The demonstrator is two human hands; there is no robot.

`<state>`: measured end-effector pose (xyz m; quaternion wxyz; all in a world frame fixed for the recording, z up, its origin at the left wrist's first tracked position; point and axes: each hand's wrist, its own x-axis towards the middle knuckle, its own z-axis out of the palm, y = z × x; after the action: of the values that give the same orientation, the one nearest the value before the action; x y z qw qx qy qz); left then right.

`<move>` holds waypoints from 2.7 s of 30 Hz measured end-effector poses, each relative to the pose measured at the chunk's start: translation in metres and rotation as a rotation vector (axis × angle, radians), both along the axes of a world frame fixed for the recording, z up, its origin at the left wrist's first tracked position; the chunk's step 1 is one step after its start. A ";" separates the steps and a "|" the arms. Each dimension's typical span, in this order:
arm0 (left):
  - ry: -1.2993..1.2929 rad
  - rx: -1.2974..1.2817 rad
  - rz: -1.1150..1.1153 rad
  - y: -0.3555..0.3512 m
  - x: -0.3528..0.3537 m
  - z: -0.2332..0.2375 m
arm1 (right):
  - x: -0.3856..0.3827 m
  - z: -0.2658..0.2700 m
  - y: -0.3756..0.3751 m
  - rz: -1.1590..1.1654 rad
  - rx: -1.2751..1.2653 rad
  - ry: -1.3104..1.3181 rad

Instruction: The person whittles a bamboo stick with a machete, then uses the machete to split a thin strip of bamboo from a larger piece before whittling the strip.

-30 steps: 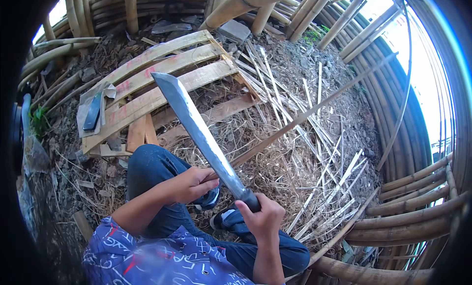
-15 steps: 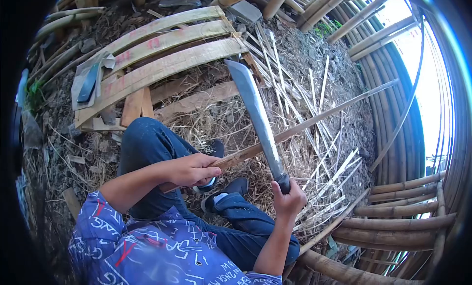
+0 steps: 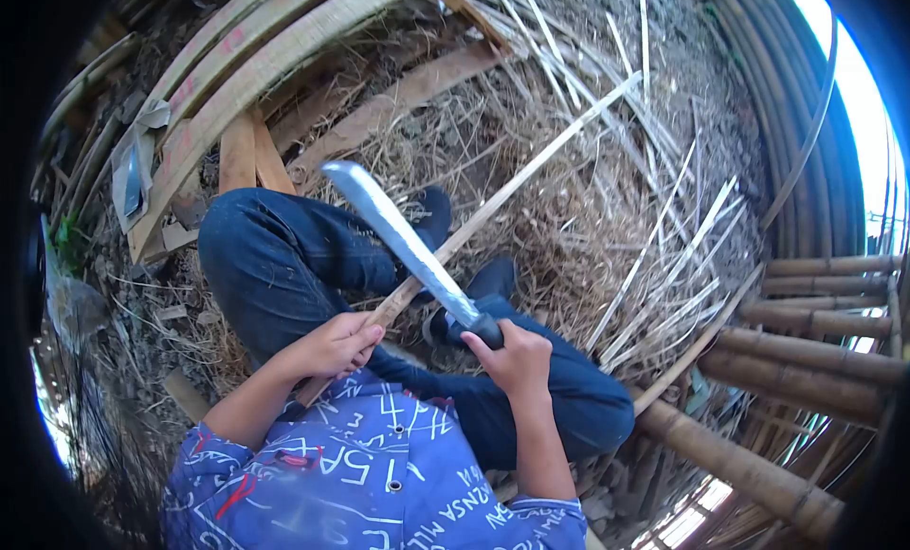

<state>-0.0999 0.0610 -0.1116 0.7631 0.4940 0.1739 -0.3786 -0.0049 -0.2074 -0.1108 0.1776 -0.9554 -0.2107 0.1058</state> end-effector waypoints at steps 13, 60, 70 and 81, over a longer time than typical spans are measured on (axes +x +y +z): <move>0.232 0.102 -0.103 0.019 -0.014 0.016 | 0.010 -0.050 -0.016 -0.368 0.016 0.177; 0.226 0.232 -0.079 0.013 -0.027 0.037 | 0.079 -0.103 -0.012 -0.306 -0.099 0.093; 0.262 0.185 -0.097 0.019 -0.037 0.037 | 0.108 -0.104 -0.050 -0.609 -0.055 0.227; 0.169 0.191 -0.107 0.006 -0.010 0.014 | -0.026 -0.057 0.037 -0.344 0.365 0.515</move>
<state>-0.1096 0.0666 -0.0977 0.6739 0.5393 0.2465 -0.4408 -0.0308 -0.1705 -0.1681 0.4080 -0.8713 -0.0106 0.2723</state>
